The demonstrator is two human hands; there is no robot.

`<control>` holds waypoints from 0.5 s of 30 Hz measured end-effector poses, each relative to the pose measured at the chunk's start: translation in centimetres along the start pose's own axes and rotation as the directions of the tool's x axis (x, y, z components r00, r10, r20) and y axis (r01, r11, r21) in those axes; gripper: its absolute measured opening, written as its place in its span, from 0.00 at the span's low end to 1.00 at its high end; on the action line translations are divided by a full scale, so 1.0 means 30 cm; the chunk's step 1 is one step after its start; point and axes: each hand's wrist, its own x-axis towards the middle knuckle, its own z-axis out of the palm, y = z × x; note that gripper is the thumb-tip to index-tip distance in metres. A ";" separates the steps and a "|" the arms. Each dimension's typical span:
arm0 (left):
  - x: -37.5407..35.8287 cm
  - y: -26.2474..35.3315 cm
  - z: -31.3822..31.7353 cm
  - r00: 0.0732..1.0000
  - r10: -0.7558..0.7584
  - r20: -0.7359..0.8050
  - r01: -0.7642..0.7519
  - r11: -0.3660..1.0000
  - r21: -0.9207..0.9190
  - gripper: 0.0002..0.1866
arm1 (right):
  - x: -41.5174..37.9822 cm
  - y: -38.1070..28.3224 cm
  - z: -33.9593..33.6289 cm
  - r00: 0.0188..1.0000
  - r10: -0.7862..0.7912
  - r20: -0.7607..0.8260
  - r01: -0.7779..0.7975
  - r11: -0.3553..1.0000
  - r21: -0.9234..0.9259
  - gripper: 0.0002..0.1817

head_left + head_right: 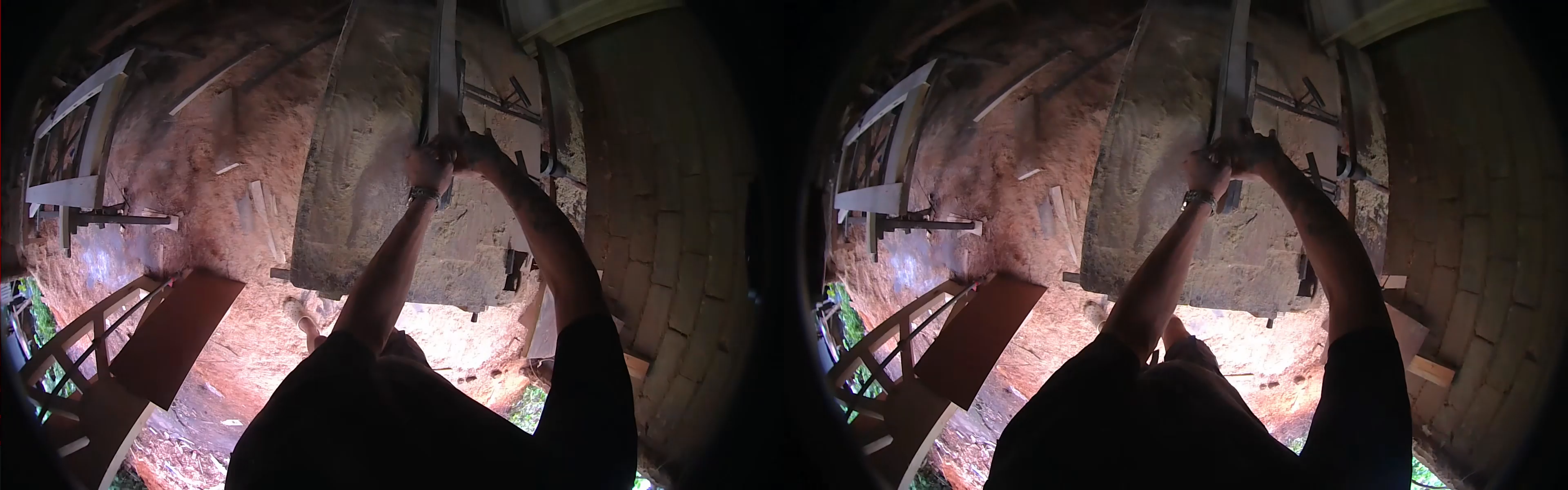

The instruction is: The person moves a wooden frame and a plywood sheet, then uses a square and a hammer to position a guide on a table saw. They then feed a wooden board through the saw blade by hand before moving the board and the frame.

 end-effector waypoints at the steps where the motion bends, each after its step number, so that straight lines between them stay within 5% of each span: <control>1: -0.009 0.039 -0.014 0.999 -0.038 -0.004 0.038 0.999 -0.018 0.17 | -0.002 0.003 -0.011 1.000 0.019 0.018 -0.019 1.000 0.008 0.43; 3: -0.012 0.110 -0.029 0.995 -0.100 -0.004 0.099 0.994 -0.054 0.17 | -0.004 0.020 -0.043 0.998 0.050 0.033 -0.051 0.998 0.023 0.43; 6: 0.005 0.109 0.001 0.994 0.006 -0.106 -0.011 0.999 -0.046 0.15 | -0.003 0.054 -0.052 0.998 0.059 0.004 -0.059 0.998 0.038 0.45; 10: 0.030 0.156 -0.006 0.991 -0.120 -0.065 0.112 0.988 -0.110 0.19 | 0.086 0.146 0.029 0.994 0.090 -0.069 -0.085 0.994 0.076 0.49; 15: 0.080 0.153 0.028 0.964 -0.255 -0.075 0.251 0.966 -0.054 0.21 | -0.085 0.063 -0.188 0.999 0.027 -0.029 -0.025 0.998 0.049 0.57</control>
